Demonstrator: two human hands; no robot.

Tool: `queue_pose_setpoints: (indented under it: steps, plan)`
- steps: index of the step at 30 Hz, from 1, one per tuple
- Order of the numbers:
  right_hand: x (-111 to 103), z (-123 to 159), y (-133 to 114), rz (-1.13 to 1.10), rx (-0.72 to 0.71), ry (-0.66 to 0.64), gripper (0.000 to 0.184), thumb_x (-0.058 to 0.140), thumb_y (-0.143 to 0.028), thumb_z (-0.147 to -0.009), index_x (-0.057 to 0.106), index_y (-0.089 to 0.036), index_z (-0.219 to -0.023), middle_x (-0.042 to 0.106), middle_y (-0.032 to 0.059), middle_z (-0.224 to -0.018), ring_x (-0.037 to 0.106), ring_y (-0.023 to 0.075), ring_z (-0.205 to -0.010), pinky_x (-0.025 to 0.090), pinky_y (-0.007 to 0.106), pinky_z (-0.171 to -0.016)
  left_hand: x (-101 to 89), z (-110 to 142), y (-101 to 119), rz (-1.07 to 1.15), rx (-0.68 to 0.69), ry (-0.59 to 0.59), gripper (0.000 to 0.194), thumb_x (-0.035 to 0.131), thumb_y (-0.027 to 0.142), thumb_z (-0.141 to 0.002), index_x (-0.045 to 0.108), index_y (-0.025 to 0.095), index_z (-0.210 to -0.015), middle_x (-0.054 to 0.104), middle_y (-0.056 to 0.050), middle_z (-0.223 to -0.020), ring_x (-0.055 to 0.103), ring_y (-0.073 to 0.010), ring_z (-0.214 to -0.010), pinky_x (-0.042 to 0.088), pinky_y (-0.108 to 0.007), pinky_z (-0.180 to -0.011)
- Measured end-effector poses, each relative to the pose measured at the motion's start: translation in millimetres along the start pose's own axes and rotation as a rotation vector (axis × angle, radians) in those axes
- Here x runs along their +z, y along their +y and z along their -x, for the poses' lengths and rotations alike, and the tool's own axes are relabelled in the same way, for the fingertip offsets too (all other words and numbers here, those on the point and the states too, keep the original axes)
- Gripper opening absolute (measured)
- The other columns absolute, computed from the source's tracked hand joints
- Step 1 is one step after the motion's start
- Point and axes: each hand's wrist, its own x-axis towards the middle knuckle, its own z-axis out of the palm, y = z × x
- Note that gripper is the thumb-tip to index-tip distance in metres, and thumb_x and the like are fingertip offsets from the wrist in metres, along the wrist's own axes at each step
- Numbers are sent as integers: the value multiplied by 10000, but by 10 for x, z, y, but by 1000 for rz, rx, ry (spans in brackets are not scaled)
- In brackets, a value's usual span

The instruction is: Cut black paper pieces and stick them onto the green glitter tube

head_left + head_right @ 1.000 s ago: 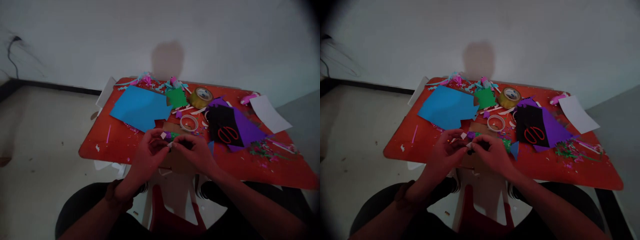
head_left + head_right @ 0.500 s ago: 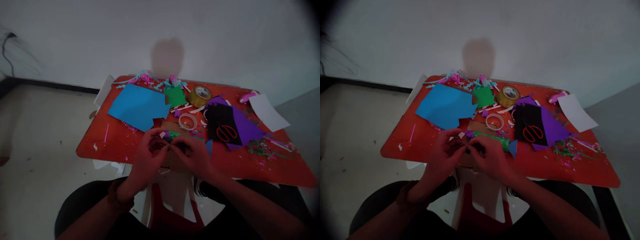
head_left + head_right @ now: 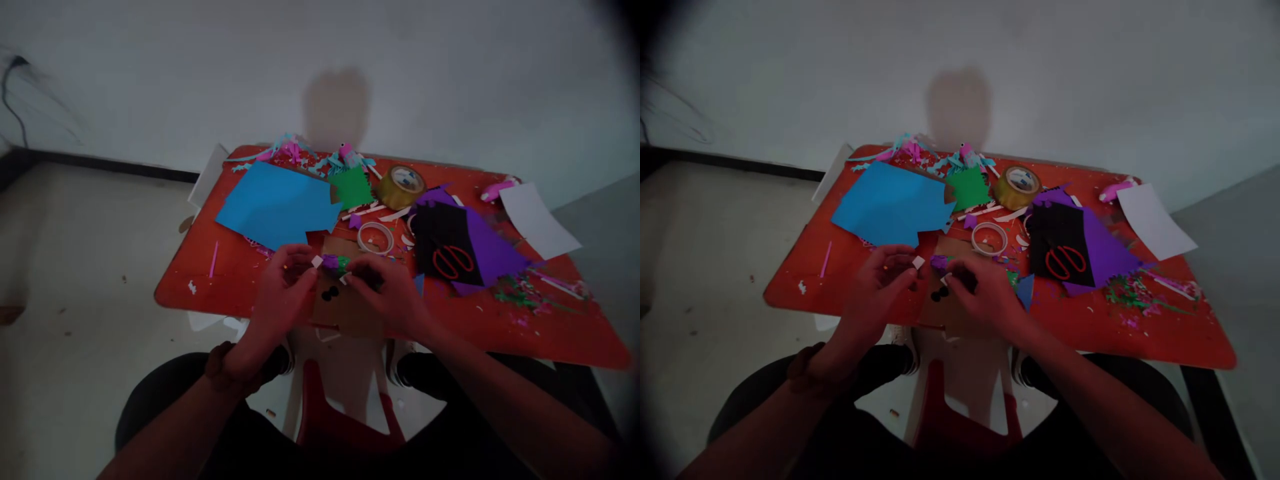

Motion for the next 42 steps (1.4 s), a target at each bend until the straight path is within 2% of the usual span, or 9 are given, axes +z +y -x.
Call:
queue_pose_setpoints:
  steps: [4, 6, 11, 16, 22, 26, 33, 38, 42]
  plan:
    - [12, 129, 110, 163, -95, -102, 102, 638, -212, -1007, 740, -216, -1019, 802, 37, -901, 729, 188, -773, 491, 286, -698, -48, 24, -82, -223, 60, -102, 430, 728, 264, -903, 595, 214, -1308, 711, -58, -1073, 710, -182, -916, 591, -307, -775]
    - [39, 212, 178, 254, -144, -140, 143, 598, -201, -1036, 741, -214, -1031, 813, 62, -965, 751, 211, -852, 505, 302, -745, -42, 33, -167, -330, 118, -163, 536, 686, 181, -895, 537, 221, -1408, 700, -79, -1151, 707, -193, -949, 599, -316, -785]
    - [114, 325, 264, 365, -206, -156, 198, 551, -158, -1034, 740, -187, -1084, 809, 103, -1001, 760, 250, -879, 506, 331, -733, 94, 92, -379, -558, 312, -273, 645, 536, 28, -912, 485, 235, -1521, 628, -136, -1427, 656, -264, -1257, 580, -432, -1040]
    - [78, 292, 240, 340, -222, -96, 179, 571, -137, -1018, 734, -200, -1057, 819, 91, -1020, 769, 235, -905, 529, 321, -769, 217, 192, -530, -790, 402, -225, 728, 546, 25, -940, 399, 265, -1611, 596, -157, -1461, 657, -294, -1246, 581, -483, -1039]
    - [9, 269, 191, 324, -230, -42, 177, 578, -152, -1025, 745, -204, -1046, 825, 82, -997, 771, 227, -883, 533, 314, -770, 271, 260, -639, -956, 438, -231, 687, 537, 24, -939, 438, 227, -1587, 583, -197, -1460, 686, -313, -1163, 592, -444, -929]
    - [-15, 264, 163, 329, -201, -49, 175, 582, -161, -1023, 751, -205, -1041, 827, 84, -997, 770, 238, -884, 535, 328, -766, 278, 291, -612, -981, 447, -264, 718, 538, 27, -924, 402, 229, -1598, 576, -188, -1441, 677, -304, -1132, 576, -409, -899]
    - [-8, 256, 169, 310, -194, -36, 176, 579, -162, -1019, 748, -210, -1028, 826, 80, -993, 769, 233, -888, 530, 322, -772, 290, 324, -527, -935, 384, -270, 612, 498, 30, -945, 472, 243, -1518, 595, -149, -1360, 663, -286, -1047, 559, -393, -855]
    - [-3, 264, 203, 284, -190, -65, 156, 596, -145, -1002, 742, -193, -1036, 819, 88, -1001, 762, 232, -917, 515, 315, -788, 277, 299, -404, -706, 328, -182, 406, 549, 89, -960, 553, 231, -1340, 636, -116, -1251, 659, -264, -1075, 559, -413, -929]
    - [72, 303, 205, 257, -147, -169, 176, 586, -117, -1001, 741, -194, -1033, 804, 68, -962, 749, 214, -879, 486, 300, -763, 169, 203, -268, -439, 264, -72, 319, 586, 162, -953, 523, 225, -1259, 639, -76, -1153, 671, -202, -979, 567, -341, -829]
